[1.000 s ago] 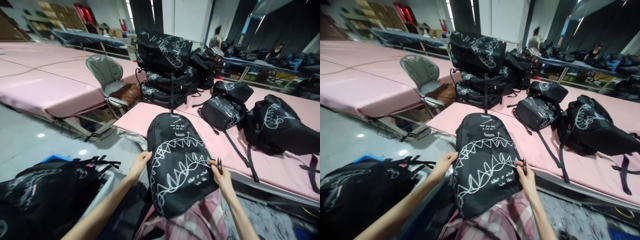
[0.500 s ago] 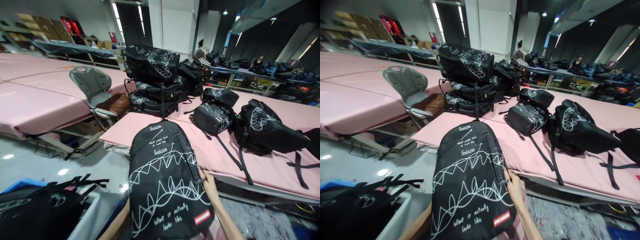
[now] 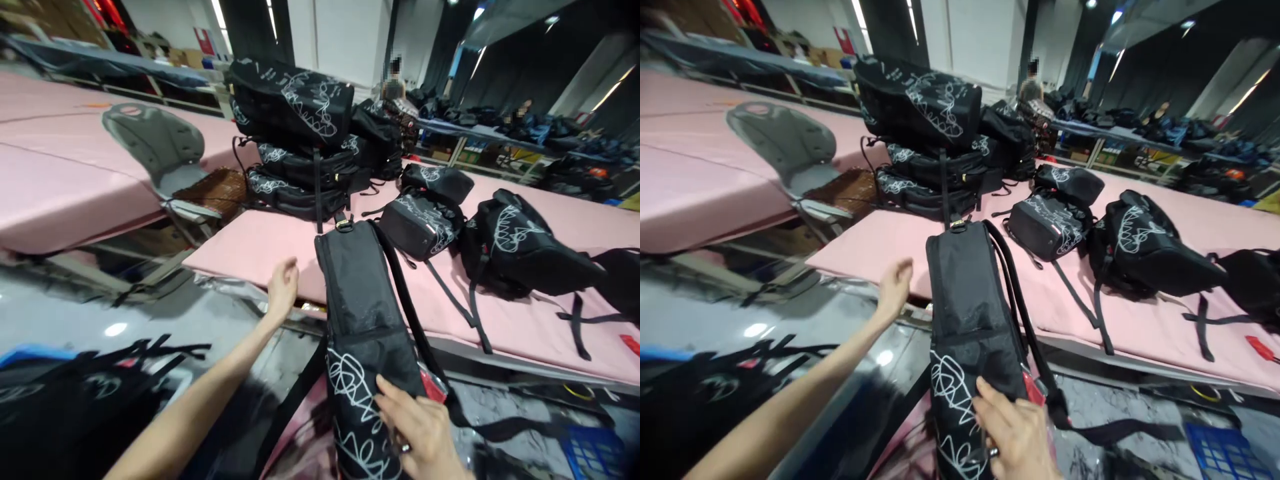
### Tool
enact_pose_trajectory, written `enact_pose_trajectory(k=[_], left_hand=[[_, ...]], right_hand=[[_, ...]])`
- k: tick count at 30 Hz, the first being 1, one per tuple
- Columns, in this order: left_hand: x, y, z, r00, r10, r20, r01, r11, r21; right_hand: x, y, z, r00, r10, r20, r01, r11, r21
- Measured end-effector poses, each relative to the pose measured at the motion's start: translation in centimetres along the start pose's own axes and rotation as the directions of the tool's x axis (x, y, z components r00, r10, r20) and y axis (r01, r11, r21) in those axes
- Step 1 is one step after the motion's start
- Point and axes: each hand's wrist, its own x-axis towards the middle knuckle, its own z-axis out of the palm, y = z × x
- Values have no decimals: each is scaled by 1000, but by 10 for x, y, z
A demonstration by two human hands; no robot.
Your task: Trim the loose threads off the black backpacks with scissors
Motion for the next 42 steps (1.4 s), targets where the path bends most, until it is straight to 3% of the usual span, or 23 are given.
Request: enact_pose_trajectory(k=[1,2,3,4,5,6,7,8,11,14,19,23,27,30,36,40,42], left_hand=[[6,12,-2,979,173,-104,-165,983,79],[9,26,-1,918,385,-98,-365,914,174],[9,39,4,828,560,43,-552,798,240],[8,52,10,707,661,252,-707,660,254],[4,64,18,583,681,443,-808,542,230],[0,74,27,490,645,587,-861,465,207],[-5,82,34,427,585,689,-887,419,194],[-10,89,40,399,525,751,-896,398,198],[-19,100,47,364,400,841,-897,393,201],[-20,106,44,302,333,893,-902,402,155],[-21,105,54,322,256,911,-892,404,202],[-26,100,69,325,268,907,-899,386,208],[-29,107,74,308,163,937,-897,378,229],[-35,114,74,333,141,932,-895,358,266],[-44,112,84,382,168,909,-885,351,307],[-30,108,84,284,247,927,-902,396,170],[-24,107,82,263,253,931,-896,423,138]], right_hand=[[0,0,-4,999,25,19,-26,997,79],[3,2,-9,999,36,31,-40,989,145],[9,4,-15,999,29,34,-35,982,188],[17,6,-21,1000,12,26,-17,980,200],[26,10,-26,1000,-3,7,2,984,181],[37,13,-30,1000,-5,-14,7,992,129],[47,16,-33,1000,5,-27,-4,999,50],[57,19,-34,1000,21,-21,-22,999,-45],[81,21,-35,991,73,111,-37,953,-300],[94,18,-38,954,97,282,10,935,-355],[106,16,-41,892,149,426,-1,945,-328],[109,20,-42,868,192,459,-68,960,-273],[109,20,-46,831,215,514,-82,960,-269],[110,18,-46,804,244,542,-109,957,-269],[101,21,-45,855,219,471,-222,974,-50],[93,28,-48,881,241,406,-318,939,131],[91,32,-49,900,221,375,-321,919,229]])
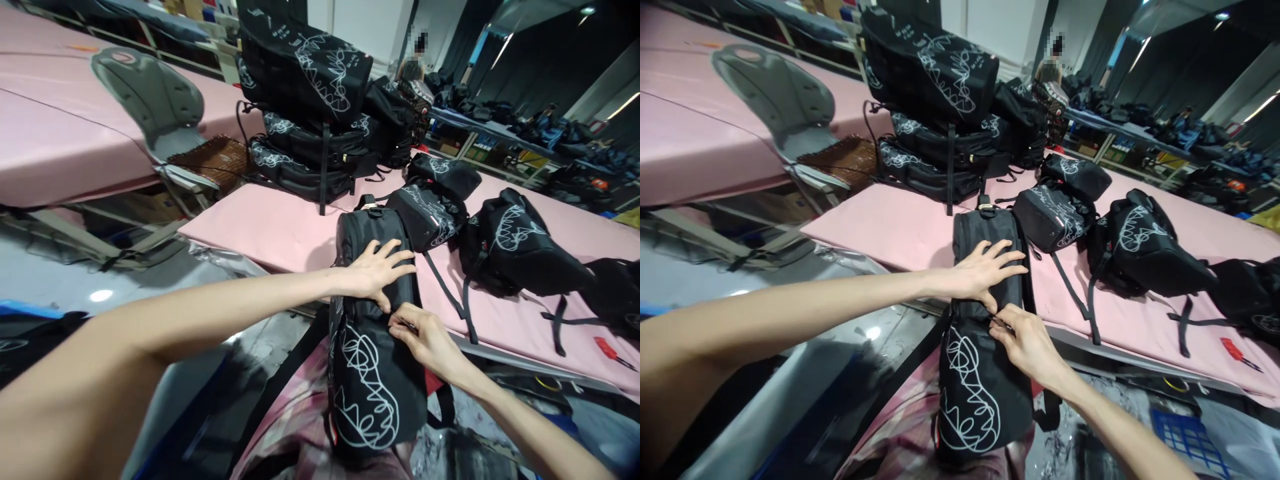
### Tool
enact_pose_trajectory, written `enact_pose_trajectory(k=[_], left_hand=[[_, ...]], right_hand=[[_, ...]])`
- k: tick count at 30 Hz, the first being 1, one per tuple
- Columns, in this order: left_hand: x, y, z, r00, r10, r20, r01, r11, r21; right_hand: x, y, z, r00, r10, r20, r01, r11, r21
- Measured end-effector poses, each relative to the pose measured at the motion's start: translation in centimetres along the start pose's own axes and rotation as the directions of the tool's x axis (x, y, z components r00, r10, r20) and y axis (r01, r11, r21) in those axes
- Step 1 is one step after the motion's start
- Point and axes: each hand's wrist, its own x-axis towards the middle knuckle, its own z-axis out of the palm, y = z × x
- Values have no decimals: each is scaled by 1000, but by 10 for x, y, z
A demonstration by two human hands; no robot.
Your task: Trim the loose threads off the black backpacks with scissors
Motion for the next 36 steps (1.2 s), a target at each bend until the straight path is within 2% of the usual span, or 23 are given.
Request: enact_pose_trajectory(k=[4,9,13,15,18,20,22,23,24,25,26,27,28,29,30,31,32,34,36], left_hand=[[-1,-2,3,1000,-5,2,5,1000,-13],[0,9,16,998,-41,-38,41,999,21],[2,13,31,987,-80,-143,92,993,80],[0,11,34,978,-55,-201,70,995,71],[-14,10,30,958,33,-286,-25,999,33],[-31,15,26,927,37,-372,-49,999,-21],[-53,28,25,907,-56,-418,-16,986,-166],[-63,36,26,912,-147,-383,37,960,-278],[-72,46,28,927,-247,-280,117,905,-410],[-80,56,30,932,-346,-109,236,806,-543],[-84,65,32,901,-419,112,385,654,-651],[-86,73,34,831,-443,338,533,459,-711],[-86,78,36,744,-414,524,647,249,-721],[-83,82,37,665,-360,654,716,58,-696],[-80,84,37,603,-304,738,754,-86,-651],[-76,84,37,559,-270,784,770,-180,-612],[-72,83,36,536,-248,807,777,-228,-586],[-68,80,35,514,-230,826,779,-278,-562],[-68,80,35,530,-226,818,720,-390,-574]], right_hand=[[-4,3,2,999,-45,-21,46,998,46],[-7,-2,5,998,-64,-20,64,997,37],[-8,-3,2,997,-80,13,79,995,61],[-12,-1,0,998,-66,6,65,995,72],[-23,3,0,996,-83,-20,85,994,72],[-32,7,3,993,-113,-27,114,991,63],[-41,11,7,990,-129,-57,132,990,58],[-44,12,10,987,-133,-86,138,989,54],[-47,14,14,982,-142,-121,148,988,45],[-49,15,17,975,-159,-155,165,986,29],[-51,15,21,966,-183,-184,187,982,4],[-52,16,25,954,-213,-210,210,977,-36],[-53,15,29,939,-249,-239,233,968,-94],[-54,15,34,918,-293,-267,257,953,-164],[-54,14,38,893,-341,-294,277,931,-236],[-55,12,42,870,-385,-308,294,907,-302],[-56,11,46,851,-423,-312,309,883,-353],[-58,9,50,837,-466,-287,332,849,-411],[-61,7,52,847,-478,-234,340,824,-452]])
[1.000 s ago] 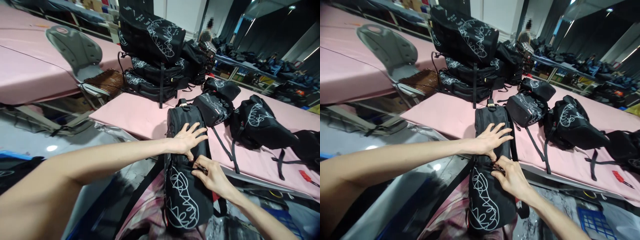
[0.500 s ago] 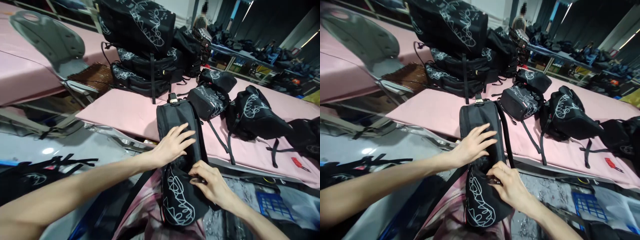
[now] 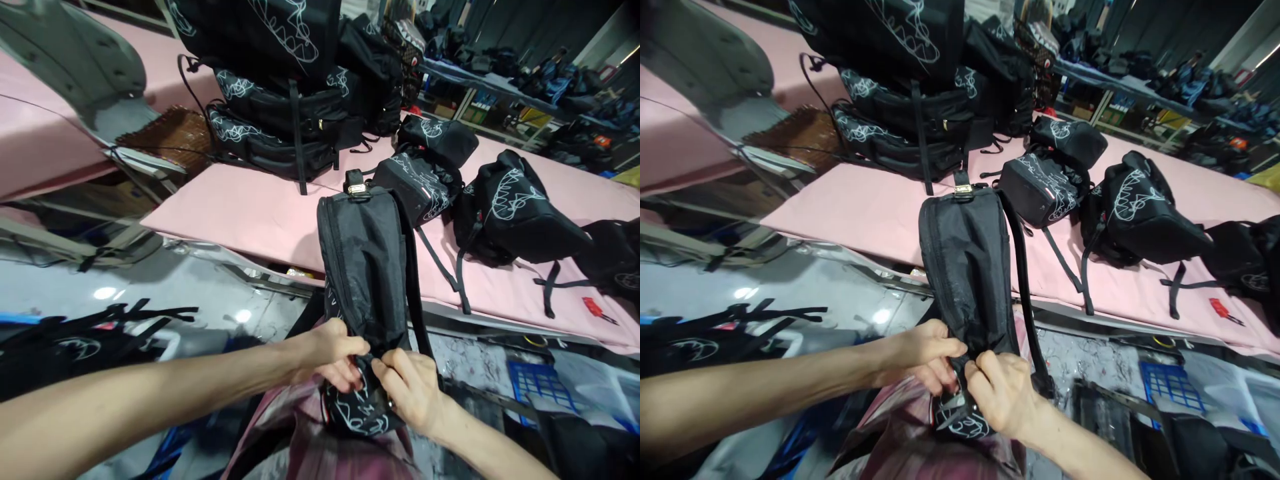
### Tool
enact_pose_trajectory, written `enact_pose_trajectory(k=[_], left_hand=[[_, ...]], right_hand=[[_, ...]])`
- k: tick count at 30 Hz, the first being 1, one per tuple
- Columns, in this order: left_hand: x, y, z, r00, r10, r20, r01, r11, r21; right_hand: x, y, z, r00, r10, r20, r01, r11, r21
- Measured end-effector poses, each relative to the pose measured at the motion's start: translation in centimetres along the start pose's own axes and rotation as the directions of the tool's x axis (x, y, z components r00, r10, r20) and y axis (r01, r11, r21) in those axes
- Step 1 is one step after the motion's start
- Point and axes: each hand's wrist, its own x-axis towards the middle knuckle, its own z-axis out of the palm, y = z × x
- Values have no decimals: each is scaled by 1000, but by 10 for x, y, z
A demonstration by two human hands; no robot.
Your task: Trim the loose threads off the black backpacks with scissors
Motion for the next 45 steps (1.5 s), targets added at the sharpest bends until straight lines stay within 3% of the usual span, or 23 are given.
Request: enact_pose_trajectory(k=[3,5,8,12,13,14,15,17,18,19,20,22,25,28,30,32,37,42,45], left_hand=[[-4,-9,6,997,62,-54,-76,944,-322],[-6,-16,12,989,133,-66,-149,884,-443],[-4,-23,17,976,214,-43,-211,878,-430],[2,-28,3,931,286,-229,-340,906,-251],[3,-29,-1,885,384,-263,-427,895,-127],[3,-30,-5,805,526,-273,-535,844,47],[2,-30,-8,678,692,-248,-642,722,259],[1,-32,-10,372,927,-43,-695,309,650],[1,-32,-9,272,957,105,-636,97,766],[2,-32,-8,230,943,241,-560,-74,825],[2,-32,-6,232,910,343,-497,-192,846],[5,-30,-4,269,852,450,-465,-294,835],[9,-25,-4,285,829,481,-551,-269,790],[11,-22,-5,290,817,499,-547,-286,787],[12,-22,-2,309,798,518,-491,-332,805],[12,-25,1,316,781,538,-444,-380,812],[17,-36,8,211,775,596,-390,-492,778],[14,-42,8,94,816,570,-402,-492,772],[-5,-27,8,-1,818,576,-414,-524,744]], right_hand=[[-5,-1,-5,998,-42,52,44,998,-43],[-10,0,-7,997,-54,57,57,997,-51],[-17,4,-10,999,-34,33,36,997,-66],[-19,8,-12,1000,8,11,-7,997,-78],[-19,8,-12,1000,5,10,-4,997,-72],[-17,8,-12,1000,-5,9,6,998,-65],[-16,8,-12,1000,-14,7,14,998,-60],[-16,7,-11,1000,-23,-3,23,998,-55],[-16,6,-11,1000,-26,-11,26,998,-51],[-17,6,-10,999,-27,-19,26,999,-45],[-19,5,-11,999,-29,-21,28,999,-34],[-22,7,-14,1000,-17,8,17,1000,-6],[-23,16,-23,981,130,141,-138,989,50],[-22,27,-32,908,285,308,-340,930,140],[-23,32,-33,893,281,353,-357,918,173],[-29,32,-30,925,237,296,-290,945,151],[-47,25,-17,993,95,72,-97,995,24],[-42,20,-21,997,74,30,-75,996,54],[-31,15,-39,1000,18,-14,-17,998,53]])
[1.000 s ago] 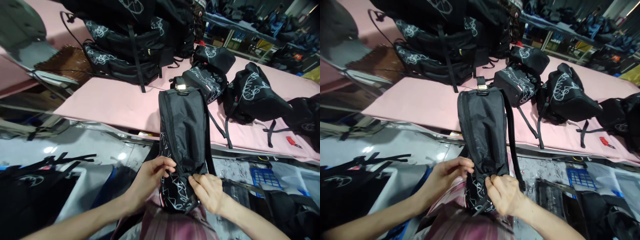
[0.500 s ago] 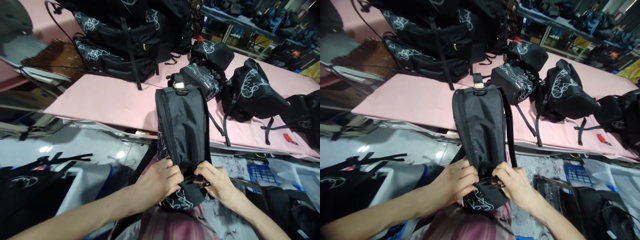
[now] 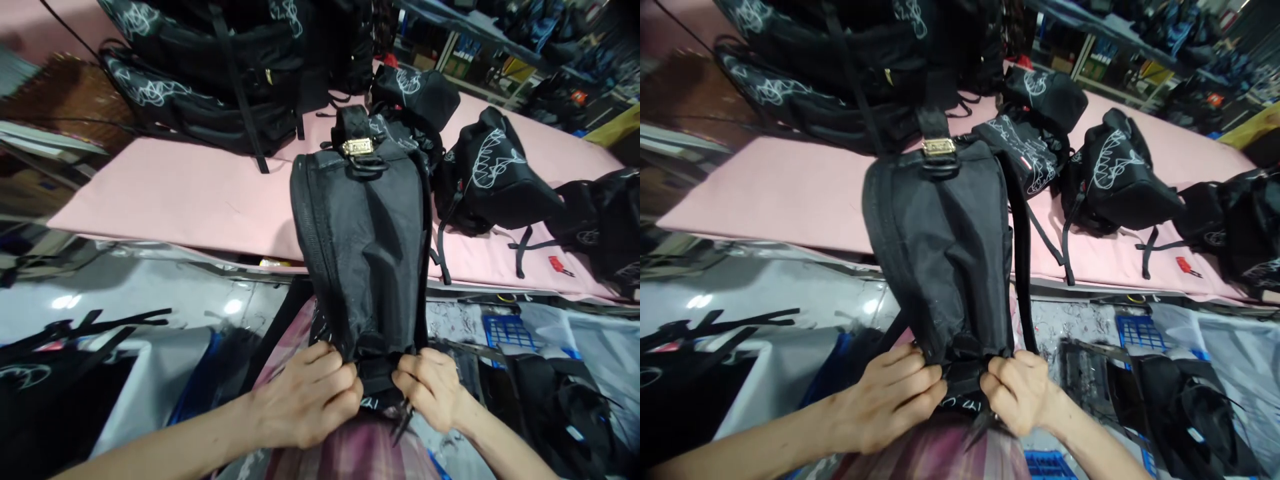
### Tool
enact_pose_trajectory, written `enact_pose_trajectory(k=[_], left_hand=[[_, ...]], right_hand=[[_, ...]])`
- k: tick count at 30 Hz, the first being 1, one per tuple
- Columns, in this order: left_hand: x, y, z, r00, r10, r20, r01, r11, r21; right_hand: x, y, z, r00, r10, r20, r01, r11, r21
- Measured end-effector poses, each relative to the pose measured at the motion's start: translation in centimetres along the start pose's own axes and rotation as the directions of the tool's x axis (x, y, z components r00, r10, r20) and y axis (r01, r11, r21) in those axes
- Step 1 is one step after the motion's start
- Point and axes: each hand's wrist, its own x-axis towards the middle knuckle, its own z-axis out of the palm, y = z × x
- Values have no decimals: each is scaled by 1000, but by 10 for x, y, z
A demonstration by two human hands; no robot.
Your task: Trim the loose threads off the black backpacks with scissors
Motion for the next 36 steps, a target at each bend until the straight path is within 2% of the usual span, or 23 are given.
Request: enact_pose_trajectory(k=[2,5,7,9,11,13,15,17,19,22,26,29,32,34,36], left_hand=[[19,-6,-19,991,116,-72,-113,993,47],[61,-27,-46,939,301,-165,-260,938,231],[87,-49,-54,904,372,-209,-291,896,334],[100,-74,-50,890,391,-232,-286,878,384],[95,-99,-34,937,306,-169,-223,895,386],[77,-120,-14,990,134,-33,-113,927,358],[55,-131,4,995,-15,97,-18,944,330],[40,-133,13,975,-95,198,31,952,304],[36,-130,14,952,-141,272,64,960,274],[40,-127,13,921,-163,353,89,973,215],[39,-127,13,915,-153,372,102,983,153],[37,-125,-1,950,-154,271,146,988,47],[45,-118,-32,970,-242,35,245,959,-141],[58,-112,-54,935,-315,-161,289,942,-169],[75,-108,-69,861,-359,-359,346,933,-104]], right_hand=[[10,-1,-17,994,-51,-99,42,995,-93],[28,14,-38,974,-37,-224,-17,972,-234],[45,36,-41,965,23,-261,-90,964,-248],[62,63,-29,960,119,-253,-183,951,-248],[75,89,-4,960,203,-192,-250,932,-262],[80,107,30,973,197,-121,-222,943,-247],[77,115,62,982,171,-76,-183,961,-208],[68,116,82,984,169,-54,-176,970,-168],[59,115,90,984,172,-46,-177,975,-133],[52,116,88,987,160,-21,-161,983,-86],[50,117,83,994,113,3,-113,993,-39],[51,115,80,994,105,23,-104,993,-55],[54,110,74,992,108,61,-101,990,-103],[57,105,70,989,125,82,-115,985,-125],[60,100,70,980,171,99,-154,975,-158]])
